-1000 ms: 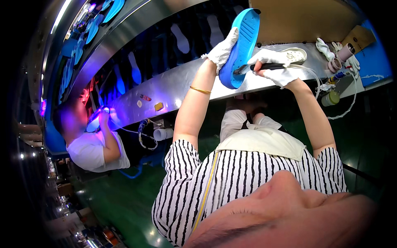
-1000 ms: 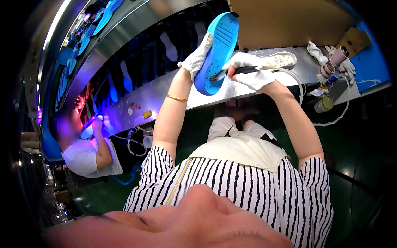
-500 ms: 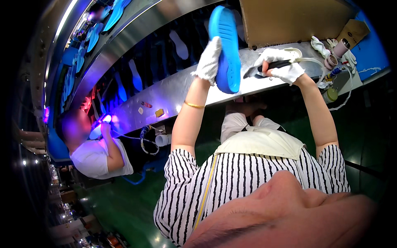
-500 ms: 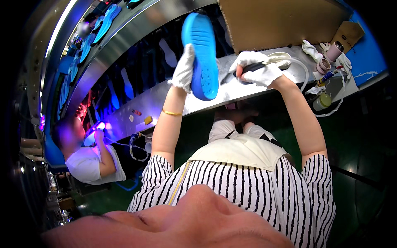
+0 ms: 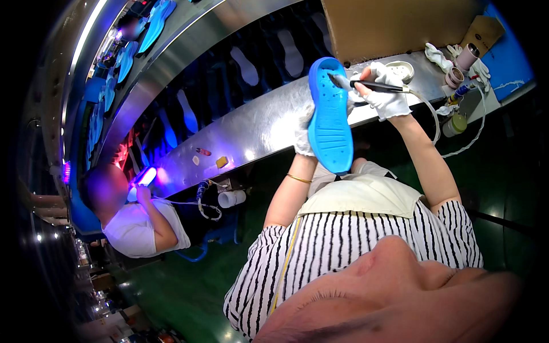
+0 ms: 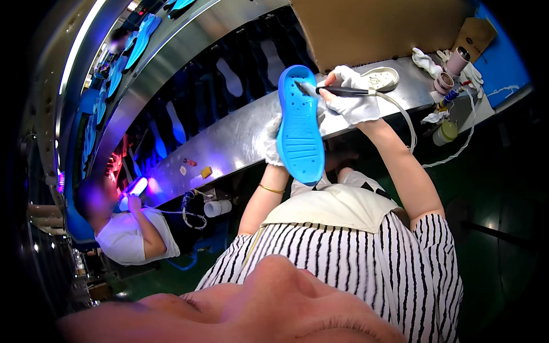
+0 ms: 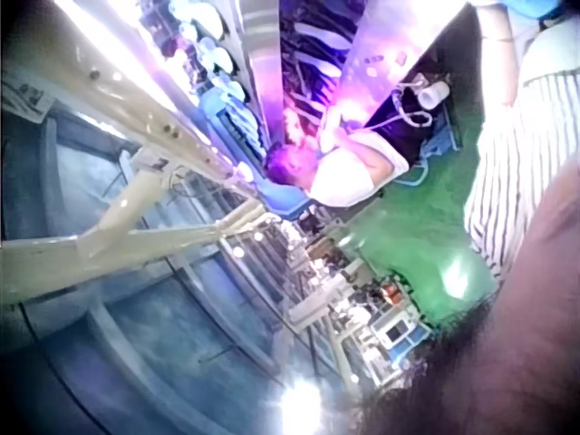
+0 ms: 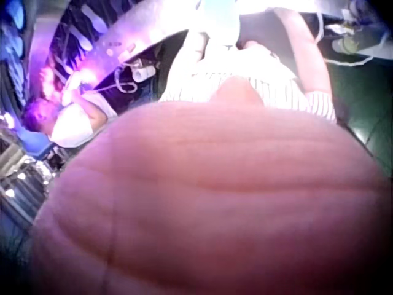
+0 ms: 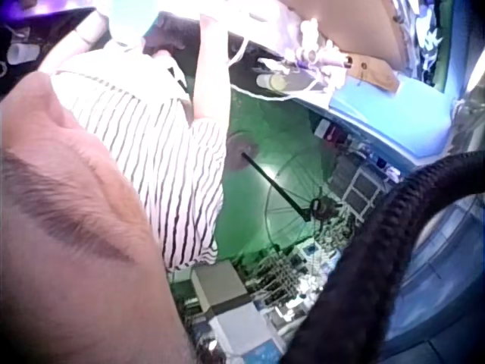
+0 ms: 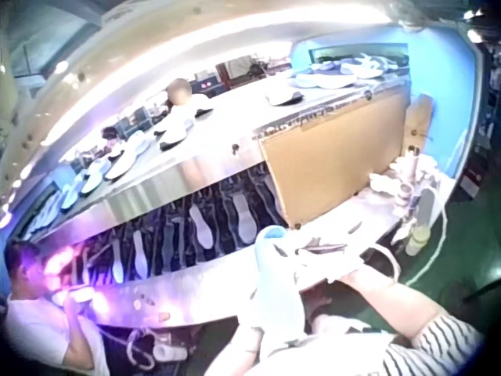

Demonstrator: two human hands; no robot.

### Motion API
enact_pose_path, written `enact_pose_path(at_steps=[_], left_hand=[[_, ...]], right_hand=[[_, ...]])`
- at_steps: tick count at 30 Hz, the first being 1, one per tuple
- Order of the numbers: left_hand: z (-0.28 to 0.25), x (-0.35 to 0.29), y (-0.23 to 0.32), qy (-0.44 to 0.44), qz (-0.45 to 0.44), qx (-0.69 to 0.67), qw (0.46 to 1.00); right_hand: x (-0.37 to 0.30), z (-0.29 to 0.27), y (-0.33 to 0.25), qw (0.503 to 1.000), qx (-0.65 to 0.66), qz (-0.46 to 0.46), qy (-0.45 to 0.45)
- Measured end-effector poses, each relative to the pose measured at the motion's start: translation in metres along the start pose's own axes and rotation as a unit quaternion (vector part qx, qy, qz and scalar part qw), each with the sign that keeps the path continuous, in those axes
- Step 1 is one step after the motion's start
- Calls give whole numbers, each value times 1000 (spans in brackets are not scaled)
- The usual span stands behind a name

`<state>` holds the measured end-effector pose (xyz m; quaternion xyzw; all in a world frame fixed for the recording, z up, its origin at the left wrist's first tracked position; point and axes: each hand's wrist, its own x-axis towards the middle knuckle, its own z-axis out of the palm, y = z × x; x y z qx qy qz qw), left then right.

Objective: The person applies adhesive to the underside of blue shoe insoles using a brush-tipped applicator tool while holding the insoles in a gloved hand. The person takes an insole from the conveyor, coats the surface with adhesive, and places the treated insole onto the moving conveyor belt before repeating the process.

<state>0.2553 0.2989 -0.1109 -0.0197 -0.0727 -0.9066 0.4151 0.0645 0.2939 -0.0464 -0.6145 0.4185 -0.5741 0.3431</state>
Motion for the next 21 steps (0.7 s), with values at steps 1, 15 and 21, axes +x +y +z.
enact_pose_path(at_steps=[1, 15, 21], left_hand=[[7, 5, -8, 22, -24, 24, 999], [-1, 25, -7, 99, 86, 179, 975], [0, 33, 4, 146, 151, 197, 958]], right_hand=[[1, 3, -5, 1000, -2, -20, 14], [-31, 25, -29, 980, -159, -99, -69], [-36, 21, -31, 986, -111, -41, -114]])
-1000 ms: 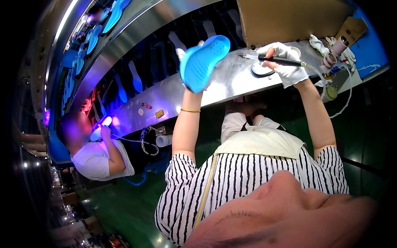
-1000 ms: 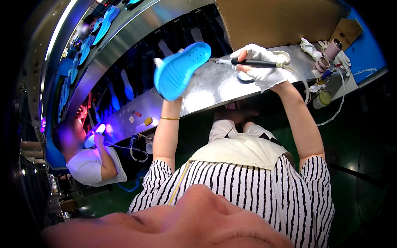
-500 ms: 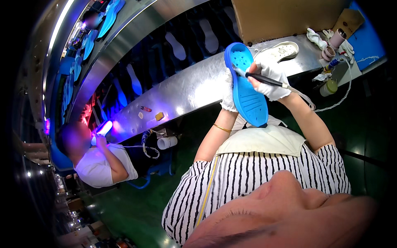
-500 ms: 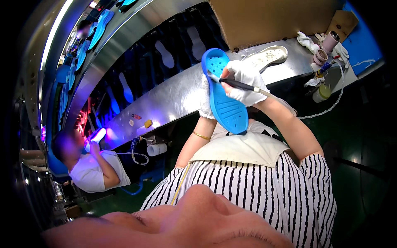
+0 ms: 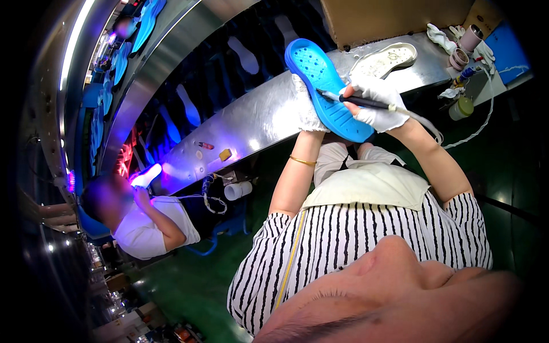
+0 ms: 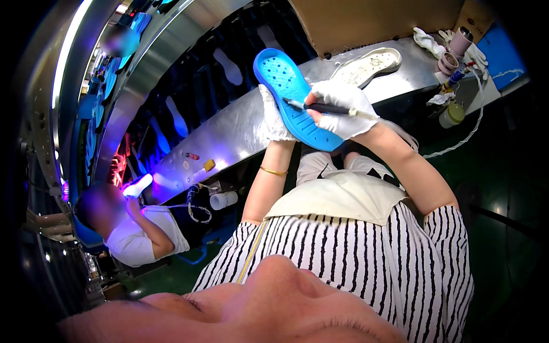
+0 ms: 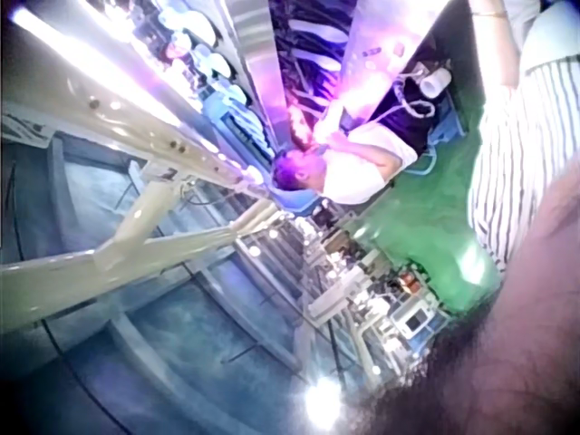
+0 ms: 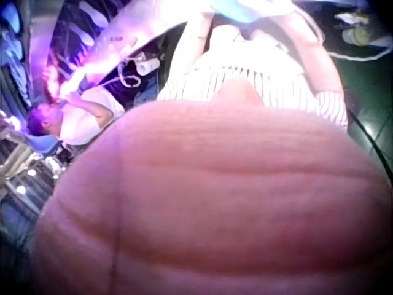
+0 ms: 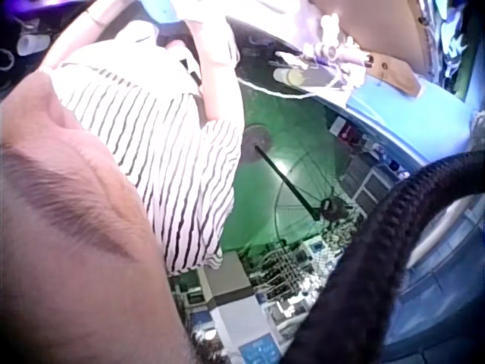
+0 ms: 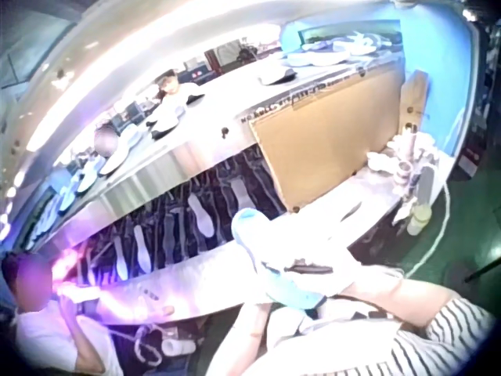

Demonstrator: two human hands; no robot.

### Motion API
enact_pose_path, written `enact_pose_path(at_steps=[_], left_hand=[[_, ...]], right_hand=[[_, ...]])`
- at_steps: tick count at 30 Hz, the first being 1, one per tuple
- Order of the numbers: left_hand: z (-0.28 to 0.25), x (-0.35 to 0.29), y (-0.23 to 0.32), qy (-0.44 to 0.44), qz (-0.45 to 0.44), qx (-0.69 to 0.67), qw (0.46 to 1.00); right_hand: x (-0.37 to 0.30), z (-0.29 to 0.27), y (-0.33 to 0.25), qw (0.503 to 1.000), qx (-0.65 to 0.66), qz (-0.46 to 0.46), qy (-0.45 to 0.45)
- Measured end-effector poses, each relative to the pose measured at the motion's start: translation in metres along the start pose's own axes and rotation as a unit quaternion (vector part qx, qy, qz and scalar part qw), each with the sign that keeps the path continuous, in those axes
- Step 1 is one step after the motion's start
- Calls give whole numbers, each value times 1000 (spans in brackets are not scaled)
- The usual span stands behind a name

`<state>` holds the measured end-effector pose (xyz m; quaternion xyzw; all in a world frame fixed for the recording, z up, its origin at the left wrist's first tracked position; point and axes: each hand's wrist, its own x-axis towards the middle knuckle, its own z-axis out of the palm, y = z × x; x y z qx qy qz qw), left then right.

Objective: The person applies adhesive to the underside of blue shoe insoles using a brush-tipped applicator tool while holding the insoles in a gloved hand. The person takes an insole from the conveyor, coats the surface with adhesive, and places the treated insole onto the moving conveyor belt before repeating the process.

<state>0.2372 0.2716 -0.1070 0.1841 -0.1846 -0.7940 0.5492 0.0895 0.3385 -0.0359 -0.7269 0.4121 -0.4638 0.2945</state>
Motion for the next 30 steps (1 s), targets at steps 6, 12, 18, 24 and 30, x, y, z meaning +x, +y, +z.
enact_pose_path(at_steps=[6, 12, 18, 24, 30], left_hand=[[3, 5, 20, -42, -36, -76, 996], [13, -3, 4, -83, 29, -93, 992], [28, -1, -1, -42, 69, 16, 997], [27, 6, 6, -107, 99, -48, 988], [41, -3, 21, -211, 72, -93, 970]], right_hand=[[4, -9, -6, 987, 66, 104, -102], [21, -29, 15, 997, 27, 71, 34], [8, 2, -6, 998, 61, 9, 2], [3, -3, 11, 989, 103, 83, 64], [5, 2, -7, 947, 199, 251, -20]])
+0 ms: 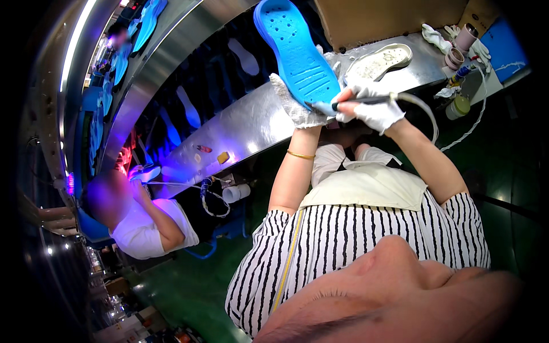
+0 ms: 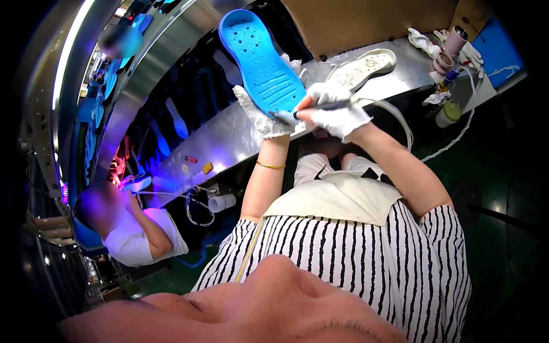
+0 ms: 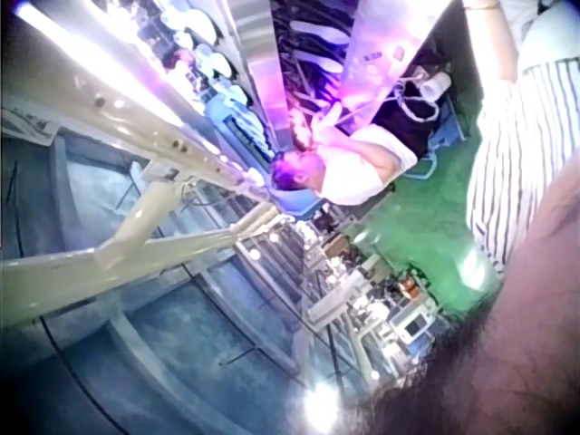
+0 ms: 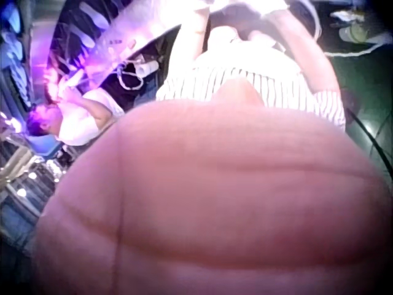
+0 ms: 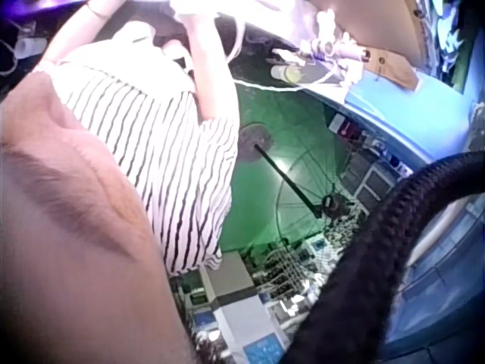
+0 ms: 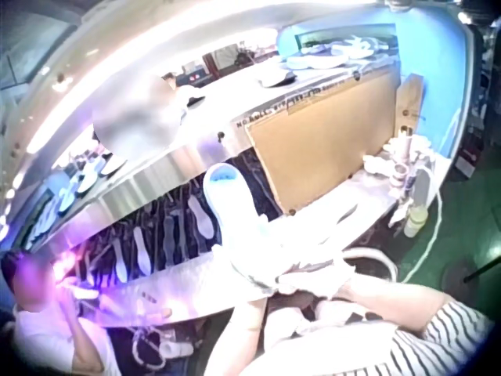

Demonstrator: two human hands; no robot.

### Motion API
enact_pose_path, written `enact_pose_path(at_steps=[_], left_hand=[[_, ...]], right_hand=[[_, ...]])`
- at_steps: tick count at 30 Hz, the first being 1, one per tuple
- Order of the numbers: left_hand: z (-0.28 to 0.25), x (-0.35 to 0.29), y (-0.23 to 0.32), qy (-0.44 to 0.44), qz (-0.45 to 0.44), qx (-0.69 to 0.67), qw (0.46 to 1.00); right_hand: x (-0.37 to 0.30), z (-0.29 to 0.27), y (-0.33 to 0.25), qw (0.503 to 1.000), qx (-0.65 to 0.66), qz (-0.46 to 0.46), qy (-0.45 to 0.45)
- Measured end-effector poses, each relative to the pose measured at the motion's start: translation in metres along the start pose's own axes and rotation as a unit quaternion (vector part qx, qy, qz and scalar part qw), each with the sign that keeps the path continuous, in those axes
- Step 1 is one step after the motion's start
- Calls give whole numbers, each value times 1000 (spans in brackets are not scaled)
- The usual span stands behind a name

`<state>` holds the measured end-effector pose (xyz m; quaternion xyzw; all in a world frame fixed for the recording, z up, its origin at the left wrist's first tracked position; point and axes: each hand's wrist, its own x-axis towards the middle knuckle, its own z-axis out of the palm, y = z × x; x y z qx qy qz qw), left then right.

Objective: The person applies adhesive to the underside of blue shoe insoles using a brush-tipped applicator tool while holding the insoles in a gloved hand. The person takes an insole from the conveyor, coats the surface with adhesive, and places the treated insole onto the moving conveyor belt before repeating the process.

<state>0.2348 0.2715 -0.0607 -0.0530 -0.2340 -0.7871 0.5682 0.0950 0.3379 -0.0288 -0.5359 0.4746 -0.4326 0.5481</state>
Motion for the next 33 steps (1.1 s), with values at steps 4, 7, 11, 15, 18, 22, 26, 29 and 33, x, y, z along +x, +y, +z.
enact_pose_path(at_steps=[4, 7, 11, 15, 18, 22, 26, 29, 33], left_hand=[[12, 2, 3, 46, 26, 51, 997], [3, 6, 9, 0, -4, 25, 1000], [5, 7, 13, -3, -20, 27, 999], [1, 16, 20, -18, -53, 20, 998], [-5, 19, 26, -24, -72, 14, 997], [-7, 20, 37, -4, -98, 19, 995], [2, 20, 38, 23, -167, 5, 986], [19, 29, 31, 41, -220, -13, 975], [-4, 52, 28, 118, -269, 79, 952]], right_hand=[[-1, -10, 13, 988, 7, -150, 26], [-3, -6, 16, 986, -32, -161, -31], [5, -13, -1, 992, 0, -126, -17], [0, -15, -3, 969, -141, -204, -18], [-9, -11, 14, 994, 8, -87, -72], [-17, -21, 10, 997, 18, -24, -72], [-9, -12, -16, 980, -39, -195, -30], [11, -17, -12, 919, -171, -350, -56], [17, -29, -9, 917, -205, -327, -98]])
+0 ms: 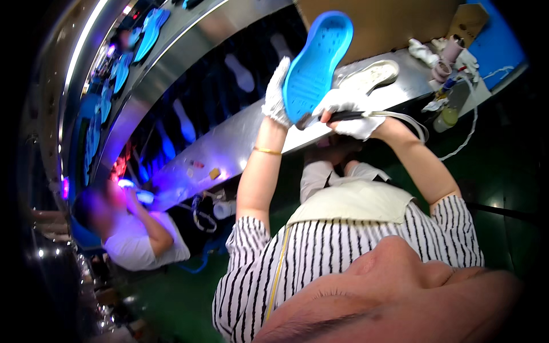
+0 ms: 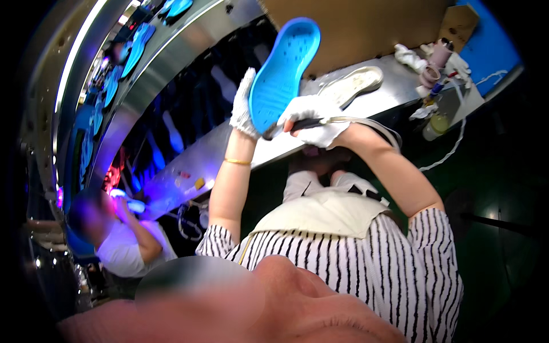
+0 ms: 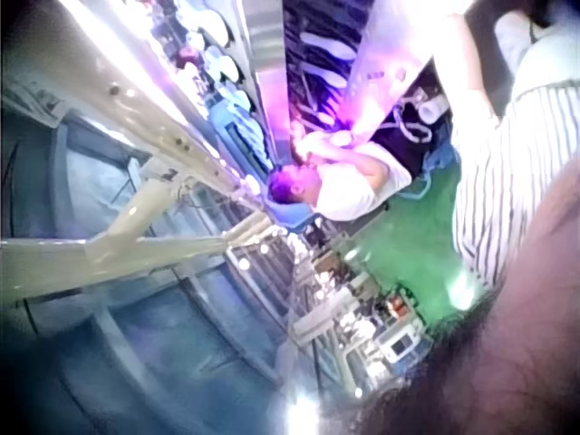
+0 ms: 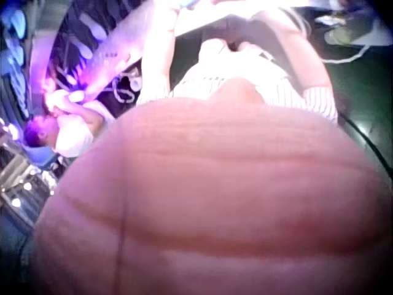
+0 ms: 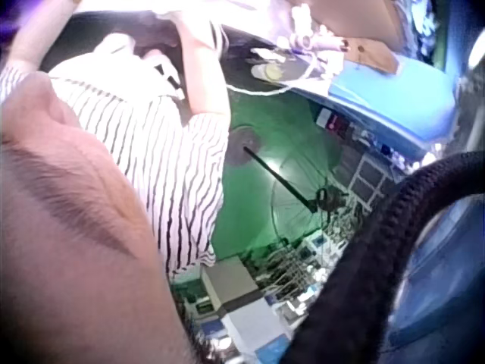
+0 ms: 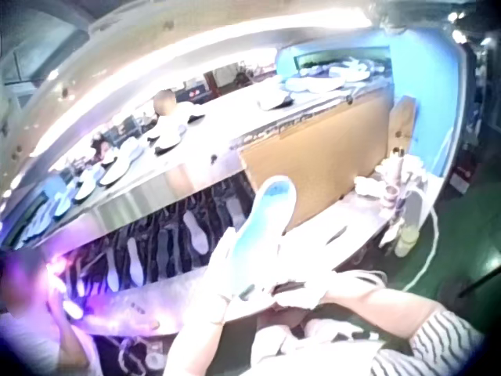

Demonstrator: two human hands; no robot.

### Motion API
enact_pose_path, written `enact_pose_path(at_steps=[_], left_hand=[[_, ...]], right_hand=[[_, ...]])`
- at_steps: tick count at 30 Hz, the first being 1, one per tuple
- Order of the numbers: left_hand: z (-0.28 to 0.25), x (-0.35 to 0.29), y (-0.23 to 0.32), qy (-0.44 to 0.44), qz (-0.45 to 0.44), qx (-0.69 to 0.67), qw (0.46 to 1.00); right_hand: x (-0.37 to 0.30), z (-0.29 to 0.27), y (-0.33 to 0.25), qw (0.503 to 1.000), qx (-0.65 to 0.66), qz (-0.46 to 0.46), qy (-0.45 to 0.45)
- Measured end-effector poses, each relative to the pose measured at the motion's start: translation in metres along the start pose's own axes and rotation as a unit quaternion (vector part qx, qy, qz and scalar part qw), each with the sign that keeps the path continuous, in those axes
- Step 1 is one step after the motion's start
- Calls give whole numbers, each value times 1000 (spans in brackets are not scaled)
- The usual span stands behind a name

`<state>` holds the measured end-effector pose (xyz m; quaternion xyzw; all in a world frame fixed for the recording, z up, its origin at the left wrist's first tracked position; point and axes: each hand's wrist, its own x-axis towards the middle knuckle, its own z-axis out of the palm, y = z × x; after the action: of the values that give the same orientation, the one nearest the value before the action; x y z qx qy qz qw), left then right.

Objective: The person applies adhesive to the underside of blue shoe insoles using a brush-tipped applicator tool while holding the insoles in a gloved hand. The person takes an insole from the conveyor, coats the surface with adhesive, and places the treated insole onto the moving conveyor belt before repeating the process.

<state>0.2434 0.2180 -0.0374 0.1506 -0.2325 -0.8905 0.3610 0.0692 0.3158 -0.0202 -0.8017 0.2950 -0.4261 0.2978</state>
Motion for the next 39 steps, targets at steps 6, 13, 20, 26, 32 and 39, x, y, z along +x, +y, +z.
enact_pose_path(at_steps=[6, 13, 20, 26, 32, 39], left_hand=[[-3, 10, -1, 17, -92, 66, 993], [21, 20, -13, 20, -118, 194, 974], [-22, -4, -12, -16, -83, 26, 996], [-31, -13, -31, -91, 75, -124, 985], [-30, -26, -46, -116, 96, -212, 966], [-34, -22, -60, -33, 141, -151, 978]], right_hand=[[10, -37, -14, 965, 35, 231, -123], [-2, -46, -2, 976, -17, 192, -101], [0, -46, -16, 978, 7, 196, -70], [-13, 26, -16, 985, 64, 159, 31], [5, 12, -4, 954, 153, 213, 146], [9, 42, -26, 991, 23, 50, 120]])
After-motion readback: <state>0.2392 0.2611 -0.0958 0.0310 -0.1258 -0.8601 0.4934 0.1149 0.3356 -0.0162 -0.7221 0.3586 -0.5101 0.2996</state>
